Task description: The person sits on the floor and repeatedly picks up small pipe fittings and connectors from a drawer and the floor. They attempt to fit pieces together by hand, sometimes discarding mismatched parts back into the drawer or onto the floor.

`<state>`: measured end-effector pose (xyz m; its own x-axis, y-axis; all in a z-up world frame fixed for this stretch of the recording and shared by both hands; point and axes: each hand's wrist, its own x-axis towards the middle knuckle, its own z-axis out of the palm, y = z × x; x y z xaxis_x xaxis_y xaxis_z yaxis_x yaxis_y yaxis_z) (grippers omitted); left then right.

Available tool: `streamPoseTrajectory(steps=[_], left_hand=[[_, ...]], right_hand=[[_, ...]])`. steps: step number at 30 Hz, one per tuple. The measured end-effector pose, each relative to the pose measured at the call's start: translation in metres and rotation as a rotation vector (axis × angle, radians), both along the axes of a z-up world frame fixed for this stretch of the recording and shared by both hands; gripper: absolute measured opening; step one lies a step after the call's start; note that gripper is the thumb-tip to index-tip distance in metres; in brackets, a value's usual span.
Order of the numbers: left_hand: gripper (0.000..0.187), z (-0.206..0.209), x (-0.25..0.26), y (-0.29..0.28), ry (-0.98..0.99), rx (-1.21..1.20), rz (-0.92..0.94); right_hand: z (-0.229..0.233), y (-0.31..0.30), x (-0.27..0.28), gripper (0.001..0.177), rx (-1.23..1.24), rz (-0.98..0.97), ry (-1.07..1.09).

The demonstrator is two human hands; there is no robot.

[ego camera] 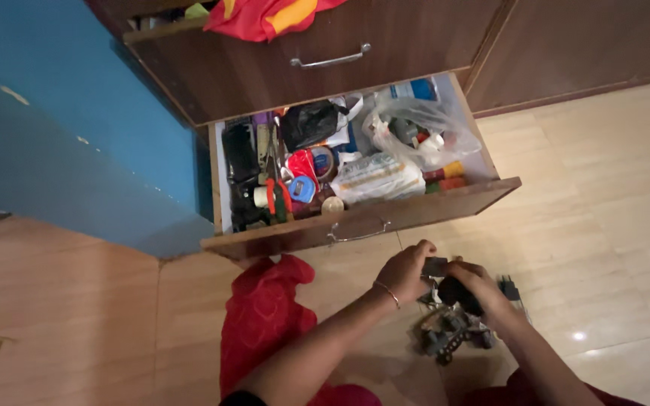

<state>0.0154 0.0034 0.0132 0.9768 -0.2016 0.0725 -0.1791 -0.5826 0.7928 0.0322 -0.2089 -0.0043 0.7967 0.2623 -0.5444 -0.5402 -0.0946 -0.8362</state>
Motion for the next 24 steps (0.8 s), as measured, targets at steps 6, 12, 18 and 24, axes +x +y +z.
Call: streamPoseTrajectory(steps=[6, 12, 18, 24], left_hand=[[0.057, 0.029, 0.004, 0.023, 0.168, 0.284, 0.061], [0.047, 0.034, 0.001, 0.03, 0.279, 0.368, -0.017], [0.033, 0.025, 0.0, 0.038, 0.238, 0.436, -0.068], [0.044, 0.007, -0.005, 0.035, 0.318, 0.49, -0.091]], right_hand=[[0.07, 0.039, 0.084, 0.03, -0.247, -0.077, -0.348], [0.104, 0.075, 0.155, 0.043, -0.58, -0.205, -0.824], [0.008, 0.042, 0.078, 0.024, -0.558, -0.11, -0.622], [-0.099, -0.052, -0.002, 0.03, -0.646, -0.22, -0.153]])
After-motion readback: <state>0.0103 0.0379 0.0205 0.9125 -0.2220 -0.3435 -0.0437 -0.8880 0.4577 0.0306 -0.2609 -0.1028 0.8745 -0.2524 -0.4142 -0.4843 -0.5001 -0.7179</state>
